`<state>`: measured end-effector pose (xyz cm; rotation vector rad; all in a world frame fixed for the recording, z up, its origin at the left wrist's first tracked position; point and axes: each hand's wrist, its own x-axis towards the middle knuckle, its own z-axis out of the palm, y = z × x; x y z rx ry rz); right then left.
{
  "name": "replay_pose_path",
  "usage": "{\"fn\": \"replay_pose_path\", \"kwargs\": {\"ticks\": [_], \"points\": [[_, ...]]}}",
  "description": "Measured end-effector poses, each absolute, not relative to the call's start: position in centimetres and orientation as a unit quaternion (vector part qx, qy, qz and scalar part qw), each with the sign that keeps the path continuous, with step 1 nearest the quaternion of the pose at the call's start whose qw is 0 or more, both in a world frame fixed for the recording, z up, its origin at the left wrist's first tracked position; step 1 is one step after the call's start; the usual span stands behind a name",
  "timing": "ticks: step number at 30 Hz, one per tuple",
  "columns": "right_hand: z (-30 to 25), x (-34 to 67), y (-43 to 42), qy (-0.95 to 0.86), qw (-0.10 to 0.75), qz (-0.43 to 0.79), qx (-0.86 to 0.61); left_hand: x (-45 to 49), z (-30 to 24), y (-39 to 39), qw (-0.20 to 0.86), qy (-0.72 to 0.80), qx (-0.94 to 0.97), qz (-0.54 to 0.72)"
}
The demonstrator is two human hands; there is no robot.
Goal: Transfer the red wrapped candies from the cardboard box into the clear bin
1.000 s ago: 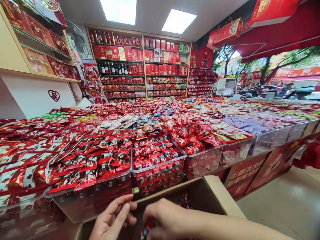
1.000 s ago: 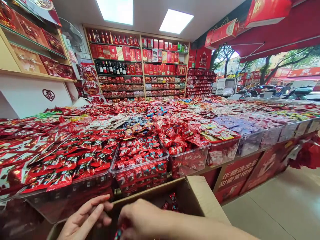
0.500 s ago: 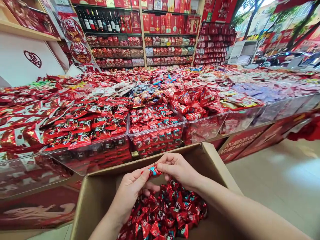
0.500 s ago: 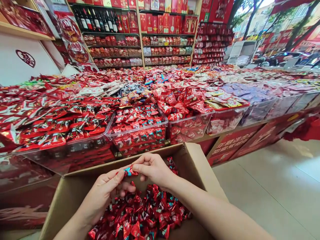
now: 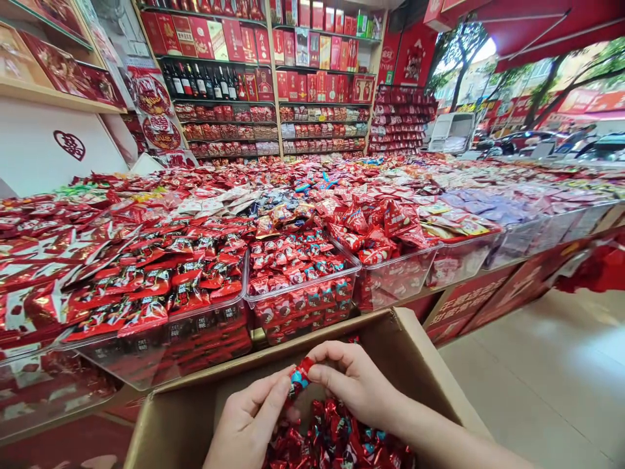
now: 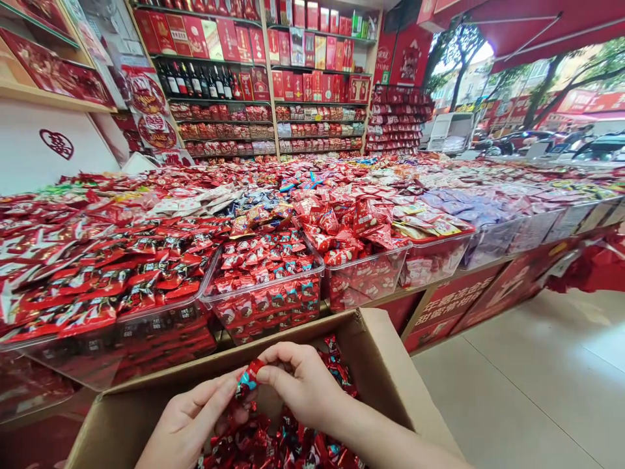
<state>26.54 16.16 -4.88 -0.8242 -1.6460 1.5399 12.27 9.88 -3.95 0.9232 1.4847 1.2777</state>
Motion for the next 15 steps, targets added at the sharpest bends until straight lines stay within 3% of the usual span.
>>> {"fn": "replay_pose_path", "kwargs": {"ticks": [5, 9, 15], "points": [[-5.2, 26.6, 15.3, -0.782, 0.43, 0.339, -0.297, 12.0, -4.7, 10.3, 0.45, 0.63, 0.366, 0.517], [-5.4, 26.2, 14.5, -0.847, 0.4, 0.26, -0.236, 11.8, -5.3, 10.4, 0.49, 0.586, 0.389, 0.515], [-3.0, 27.1, 15.1, -0.84, 0.474, 0.163, -0.208, 11.9, -4.6, 9.4, 0.541, 0.533, 0.322, 0.566]]}}
